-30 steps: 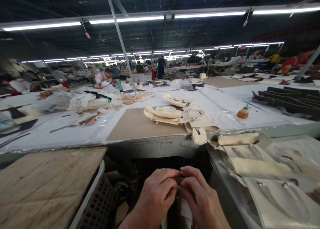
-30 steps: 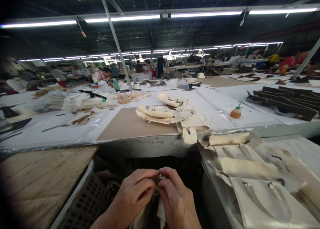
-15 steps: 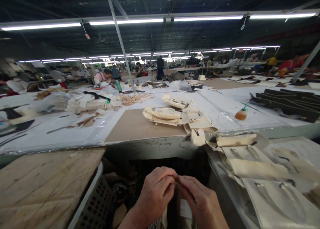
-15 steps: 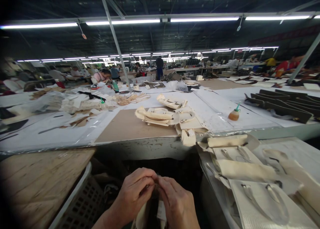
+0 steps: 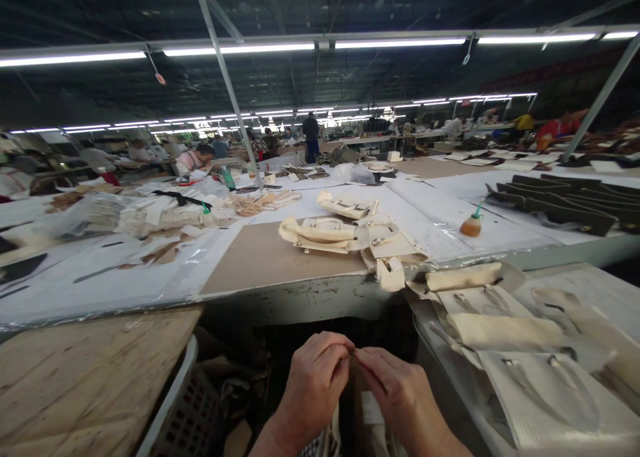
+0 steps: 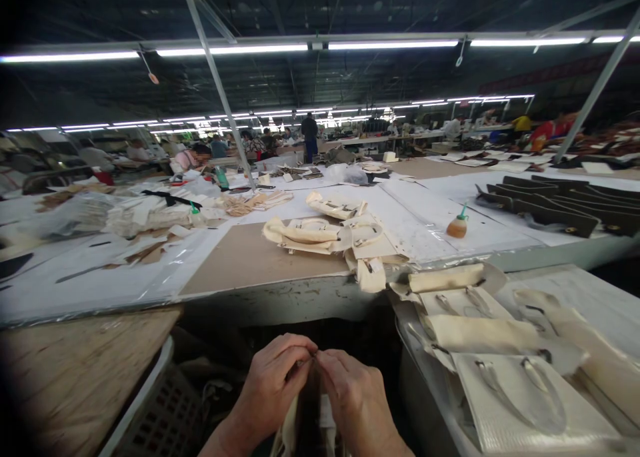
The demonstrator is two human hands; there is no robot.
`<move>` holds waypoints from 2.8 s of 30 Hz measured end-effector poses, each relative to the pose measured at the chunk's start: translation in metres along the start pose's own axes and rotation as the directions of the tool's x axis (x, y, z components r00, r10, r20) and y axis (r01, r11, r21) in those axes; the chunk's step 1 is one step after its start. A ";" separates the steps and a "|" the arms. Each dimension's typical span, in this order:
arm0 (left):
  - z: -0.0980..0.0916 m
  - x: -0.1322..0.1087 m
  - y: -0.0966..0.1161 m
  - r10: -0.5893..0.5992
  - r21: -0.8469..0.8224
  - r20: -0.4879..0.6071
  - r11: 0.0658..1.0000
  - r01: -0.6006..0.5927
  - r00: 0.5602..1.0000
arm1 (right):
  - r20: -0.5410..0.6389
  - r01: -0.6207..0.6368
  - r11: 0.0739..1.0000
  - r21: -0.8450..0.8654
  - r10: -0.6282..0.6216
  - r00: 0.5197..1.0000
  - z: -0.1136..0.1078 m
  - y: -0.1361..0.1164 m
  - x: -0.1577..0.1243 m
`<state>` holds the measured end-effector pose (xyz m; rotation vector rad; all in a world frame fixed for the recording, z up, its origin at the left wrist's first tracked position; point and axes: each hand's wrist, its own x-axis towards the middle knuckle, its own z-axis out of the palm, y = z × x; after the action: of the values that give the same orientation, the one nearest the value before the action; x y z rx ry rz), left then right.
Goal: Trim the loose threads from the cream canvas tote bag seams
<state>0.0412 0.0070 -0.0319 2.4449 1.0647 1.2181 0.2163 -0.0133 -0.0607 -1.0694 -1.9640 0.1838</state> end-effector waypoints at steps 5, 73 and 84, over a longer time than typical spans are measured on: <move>-0.003 0.001 0.002 -0.014 -0.033 0.005 0.999 0.015 1.000 | -0.020 -0.030 0.997 0.072 0.031 0.999 -0.001 -0.001 0.002; -0.051 -0.002 0.059 -0.127 0.350 0.399 0.936 -0.023 0.908 | 0.146 -0.297 0.922 -0.247 0.338 0.930 -0.042 -0.039 -0.076; -0.051 0.000 0.055 -0.107 0.343 0.388 0.939 -0.036 0.916 | 0.058 -0.282 0.949 -0.140 0.292 0.954 -0.031 -0.042 -0.064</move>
<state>0.0307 -0.0382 0.0264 2.7457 1.2687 0.5013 0.2305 -0.0947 -0.0609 -1.4547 -1.9016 0.2613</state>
